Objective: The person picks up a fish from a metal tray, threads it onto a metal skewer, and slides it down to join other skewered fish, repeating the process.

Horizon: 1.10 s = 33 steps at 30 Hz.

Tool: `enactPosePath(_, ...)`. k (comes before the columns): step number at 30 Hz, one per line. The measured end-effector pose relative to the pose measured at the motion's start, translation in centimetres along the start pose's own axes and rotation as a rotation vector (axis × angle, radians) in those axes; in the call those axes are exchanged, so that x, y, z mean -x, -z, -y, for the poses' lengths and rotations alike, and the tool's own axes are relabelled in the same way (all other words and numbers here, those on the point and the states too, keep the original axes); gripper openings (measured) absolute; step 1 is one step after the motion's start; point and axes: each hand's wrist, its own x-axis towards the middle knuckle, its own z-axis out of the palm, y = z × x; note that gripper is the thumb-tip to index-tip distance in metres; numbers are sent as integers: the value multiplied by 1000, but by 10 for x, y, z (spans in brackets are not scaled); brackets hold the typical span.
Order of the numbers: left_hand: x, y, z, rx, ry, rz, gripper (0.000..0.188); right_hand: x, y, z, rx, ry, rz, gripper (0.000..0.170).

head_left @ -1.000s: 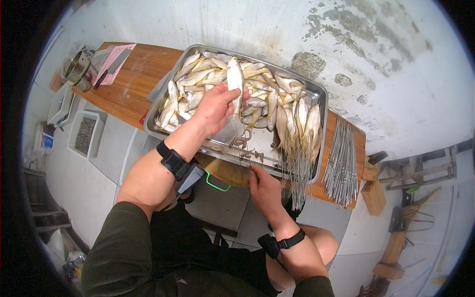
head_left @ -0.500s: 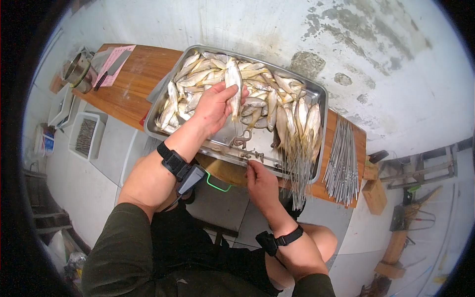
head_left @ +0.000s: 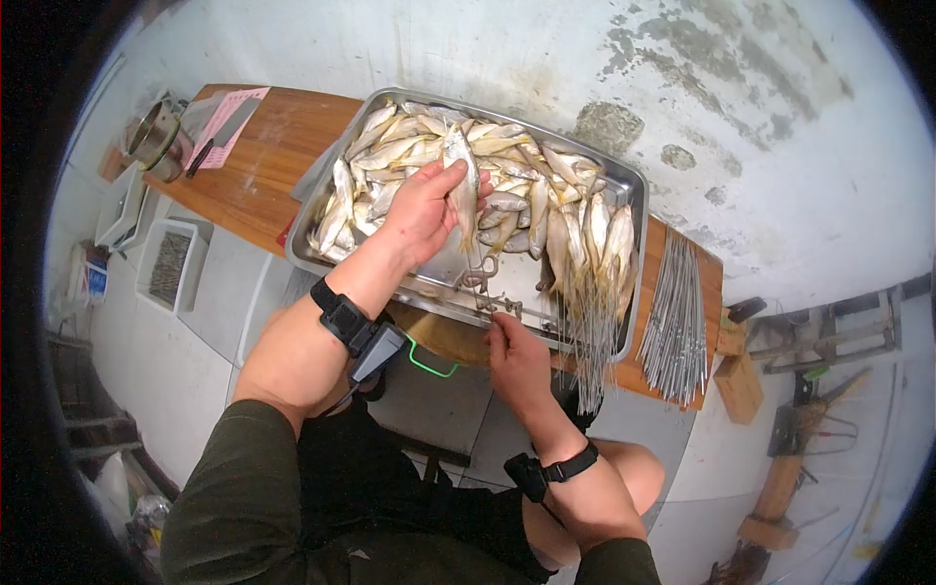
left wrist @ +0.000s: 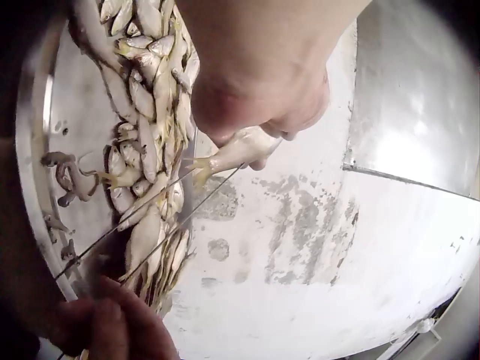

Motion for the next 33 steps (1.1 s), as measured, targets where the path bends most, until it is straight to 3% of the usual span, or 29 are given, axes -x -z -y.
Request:
enactPosePath(6,1,2,-3,-13,30,12,19,2,3,2,13,-66,70,24)
enactPosePath(12,2,0,2,0,66,19,22,-3,1,0,2,-47,20,22)
enactPosePath(21,1,-1,-10,51,9,71,24,-8,7,5,-32,-127,41,22)
enactPosePath(23,2,-1,-11,-7,6,5,26,-7,6,3,-18,-110,46,22)
enactPosePath(33,0,3,-4,-55,36,35,22,-10,1,3,22,0,-26,16)
